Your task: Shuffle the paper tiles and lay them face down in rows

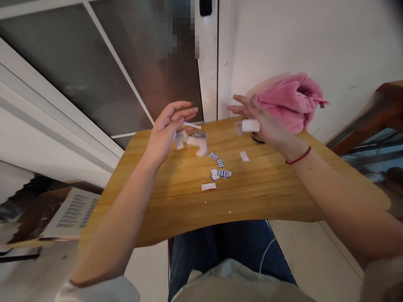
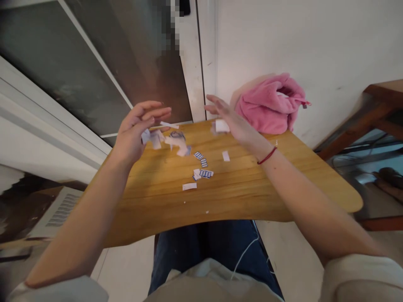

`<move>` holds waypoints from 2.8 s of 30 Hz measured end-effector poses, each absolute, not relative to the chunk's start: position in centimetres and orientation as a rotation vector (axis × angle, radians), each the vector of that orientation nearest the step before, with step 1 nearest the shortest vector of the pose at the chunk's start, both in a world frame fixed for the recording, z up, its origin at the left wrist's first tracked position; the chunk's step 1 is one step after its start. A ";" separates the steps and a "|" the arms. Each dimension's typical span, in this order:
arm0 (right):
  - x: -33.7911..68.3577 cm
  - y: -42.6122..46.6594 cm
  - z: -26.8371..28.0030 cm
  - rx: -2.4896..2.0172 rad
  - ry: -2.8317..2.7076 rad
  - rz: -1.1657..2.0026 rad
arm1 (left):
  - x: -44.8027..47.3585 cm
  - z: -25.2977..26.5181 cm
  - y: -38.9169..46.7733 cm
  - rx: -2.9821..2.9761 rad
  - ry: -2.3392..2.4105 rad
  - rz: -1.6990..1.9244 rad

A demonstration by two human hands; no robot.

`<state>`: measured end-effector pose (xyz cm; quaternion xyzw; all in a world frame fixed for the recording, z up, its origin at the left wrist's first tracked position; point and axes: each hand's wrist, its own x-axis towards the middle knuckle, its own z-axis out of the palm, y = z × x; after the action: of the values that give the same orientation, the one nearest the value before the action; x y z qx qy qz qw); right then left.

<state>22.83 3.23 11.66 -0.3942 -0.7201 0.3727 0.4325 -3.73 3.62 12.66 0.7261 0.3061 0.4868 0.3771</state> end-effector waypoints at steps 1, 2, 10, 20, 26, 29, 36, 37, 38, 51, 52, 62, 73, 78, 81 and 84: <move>22.6 3.2 11.3 -0.990 -1.807 0.965 | -3.5 12.7 3.5 1.837 0.776 1.234; 22.3 3.2 11.0 -0.974 -1.814 1.008 | -3.2 12.8 3.4 1.825 0.768 1.220; 24.7 2.2 8.6 -1.277 -2.043 0.782 | -4.6 10.9 1.3 2.082 1.015 0.935; 25.1 0.7 -3.1 -1.338 -2.591 0.144 | -7.2 -0.7 3.5 2.417 1.347 0.281; 18.3 4.6 -2.2 -1.196 -2.521 0.373 | -3.2 -0.5 7.9 2.374 1.362 0.371; 18.9 4.2 -1.7 -1.036 -2.282 0.761 | -2.5 -0.2 5.5 2.232 1.208 0.503; 24.0 -0.7 -1.5 -1.197 -2.392 0.496 | -5.3 0.8 -3.0 2.241 1.250 0.438; 23.8 -0.8 -1.7 -1.212 -2.461 0.434 | -5.4 0.6 -3.0 2.285 1.295 0.384; 23.4 -0.6 -2.0 -1.215 -2.510 0.402 | -5.2 0.2 -2.6 2.320 1.322 0.344; 22.4 2.5 -1.2 -1.176 -1.791 0.981 | -5.3 -0.4 2.1 2.080 1.302 0.727; 22.5 2.4 -1.1 -1.223 -1.820 1.006 | -5.5 -0.2 1.8 2.142 1.365 0.650; 21.9 0.0 2.0 -1.084 -1.481 1.660 | -3.9 2.2 -0.6 2.033 1.279 0.557; 20.9 -4.5 2.7 -1.265 -1.520 1.577 | -1.0 0.0 -4.9 2.292 1.417 0.244; 19.5 -1.9 2.3 -1.323 -1.465 1.418 | -1.9 1.1 -2.6 2.324 1.277 0.487; 20.7 0.6 2.4 -1.432 -1.506 1.293 | -3.6 1.9 -2.0 2.252 1.431 0.564; 21.4 1.9 3.0 -1.413 -1.462 1.534 | -4.0 1.6 -2.0 2.209 1.550 0.446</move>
<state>21.37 1.92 3.02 -0.5303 -0.5489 0.5759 0.2929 -4.01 -1.98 1.63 0.7910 0.5551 0.1597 0.2018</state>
